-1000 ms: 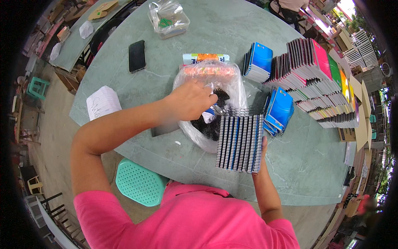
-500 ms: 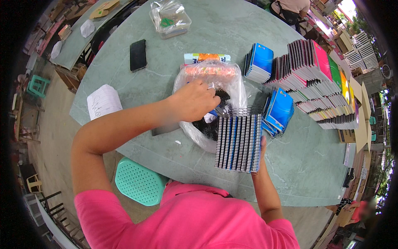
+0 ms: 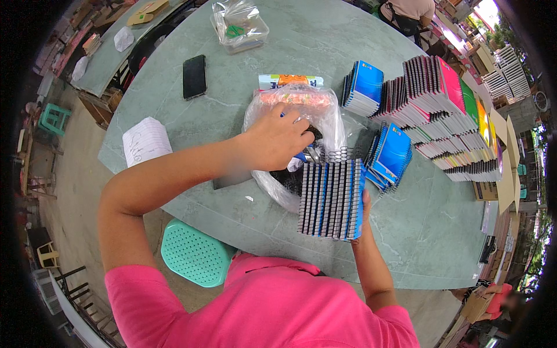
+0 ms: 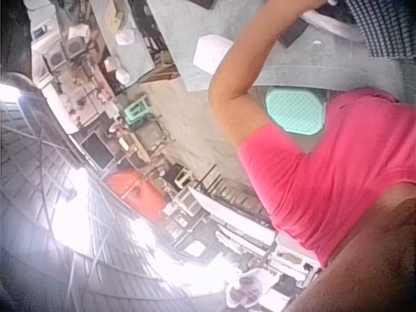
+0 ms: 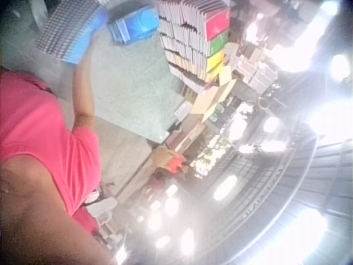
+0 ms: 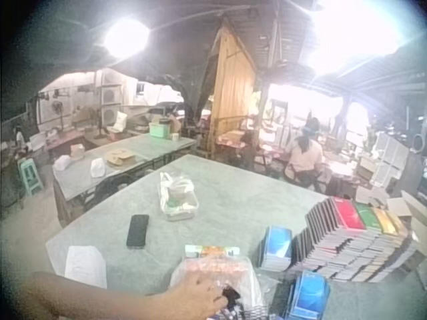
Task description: The person assembles notebooks by manually aligning the spiral binder through the holes of the paper stacks and then using pliers to trim and finish the ends of the binder.
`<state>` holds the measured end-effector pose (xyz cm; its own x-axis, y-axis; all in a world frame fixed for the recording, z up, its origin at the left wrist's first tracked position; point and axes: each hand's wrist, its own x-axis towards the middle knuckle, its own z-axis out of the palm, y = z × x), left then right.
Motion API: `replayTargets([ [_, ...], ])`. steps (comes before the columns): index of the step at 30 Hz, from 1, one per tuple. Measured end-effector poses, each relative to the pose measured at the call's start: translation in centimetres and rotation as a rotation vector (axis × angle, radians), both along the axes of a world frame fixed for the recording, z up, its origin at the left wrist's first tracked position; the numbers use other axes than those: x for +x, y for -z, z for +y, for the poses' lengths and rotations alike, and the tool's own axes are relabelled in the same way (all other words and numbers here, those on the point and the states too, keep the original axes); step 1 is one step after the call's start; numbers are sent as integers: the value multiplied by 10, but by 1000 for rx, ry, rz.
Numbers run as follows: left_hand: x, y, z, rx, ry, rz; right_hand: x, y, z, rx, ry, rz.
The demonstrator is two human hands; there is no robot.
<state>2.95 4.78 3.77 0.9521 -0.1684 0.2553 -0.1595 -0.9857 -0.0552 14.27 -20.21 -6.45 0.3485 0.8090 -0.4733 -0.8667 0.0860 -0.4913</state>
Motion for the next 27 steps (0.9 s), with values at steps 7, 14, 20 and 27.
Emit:
replayTargets([
  [7,-1,7,1,-88,-87,347,0,1,-2,44,-41,11],
  [14,-1,3,9,10,-58,70,0,5,0,33,-26,25],
  [20,0,4,-2,-14,-1,53,-1,2,0,32,-58,25],
  [27,0,6,2,-116,-123,367,-3,4,2,24,-62,-4],
])
